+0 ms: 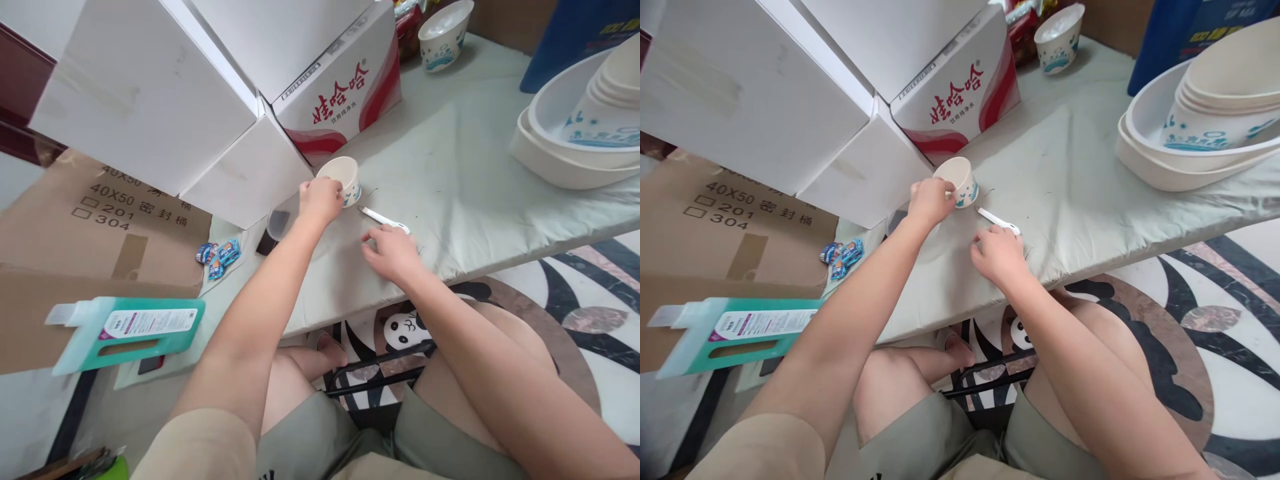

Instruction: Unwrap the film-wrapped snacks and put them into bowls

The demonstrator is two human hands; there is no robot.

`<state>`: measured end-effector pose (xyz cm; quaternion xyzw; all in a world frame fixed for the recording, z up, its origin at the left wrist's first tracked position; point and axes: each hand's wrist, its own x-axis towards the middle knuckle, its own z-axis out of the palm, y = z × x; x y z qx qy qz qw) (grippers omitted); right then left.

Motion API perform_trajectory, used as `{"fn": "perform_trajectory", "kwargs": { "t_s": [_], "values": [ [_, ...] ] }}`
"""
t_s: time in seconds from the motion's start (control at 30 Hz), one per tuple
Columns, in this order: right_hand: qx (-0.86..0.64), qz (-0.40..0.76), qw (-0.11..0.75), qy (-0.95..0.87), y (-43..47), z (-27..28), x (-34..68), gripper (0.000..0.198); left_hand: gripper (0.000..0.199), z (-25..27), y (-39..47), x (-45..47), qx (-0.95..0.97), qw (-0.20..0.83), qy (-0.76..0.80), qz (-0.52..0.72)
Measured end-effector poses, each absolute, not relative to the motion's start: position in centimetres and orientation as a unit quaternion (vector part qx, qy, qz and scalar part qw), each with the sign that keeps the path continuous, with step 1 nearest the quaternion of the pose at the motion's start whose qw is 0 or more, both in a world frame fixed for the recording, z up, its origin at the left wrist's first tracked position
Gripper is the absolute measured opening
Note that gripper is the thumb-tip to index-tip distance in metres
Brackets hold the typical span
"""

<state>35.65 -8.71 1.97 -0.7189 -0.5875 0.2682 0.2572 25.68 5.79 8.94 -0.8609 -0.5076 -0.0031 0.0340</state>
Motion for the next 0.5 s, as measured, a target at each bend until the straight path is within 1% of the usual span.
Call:
{"fn": "perform_trajectory", "kwargs": {
  "t_s": [0.07,0.13,0.2,0.3,0.37,0.5],
  "values": [
    [-0.721,0.280,0.250,-0.583,-9.0,2.0,36.0,0.034,0.026,8.8,5.5,25.6,-0.863,0.019,-0.505,-0.026],
    [-0.715,0.286,0.258,-0.583,-9.1,2.0,36.6,0.034,0.028,9.2,4.1,24.5,-0.873,0.009,-0.480,-0.086],
    [-0.698,0.306,0.278,-0.584,-9.2,2.1,37.1,0.033,0.026,9.7,2.1,22.4,-0.879,-0.015,-0.458,-0.128],
    [-0.662,0.367,0.294,-0.584,-9.4,2.4,37.3,0.030,0.022,9.1,-0.8,18.1,-0.868,-0.045,-0.466,-0.169],
    [-0.650,0.390,0.281,-0.589,-9.7,2.5,36.9,0.028,0.021,8.0,-2.3,15.0,-0.847,-0.036,-0.489,-0.204],
    [-0.645,0.373,0.244,-0.621,-10.1,2.7,35.0,0.024,0.020,5.8,-3.8,9.9,-0.807,0.000,-0.522,-0.277]
  ]
}}
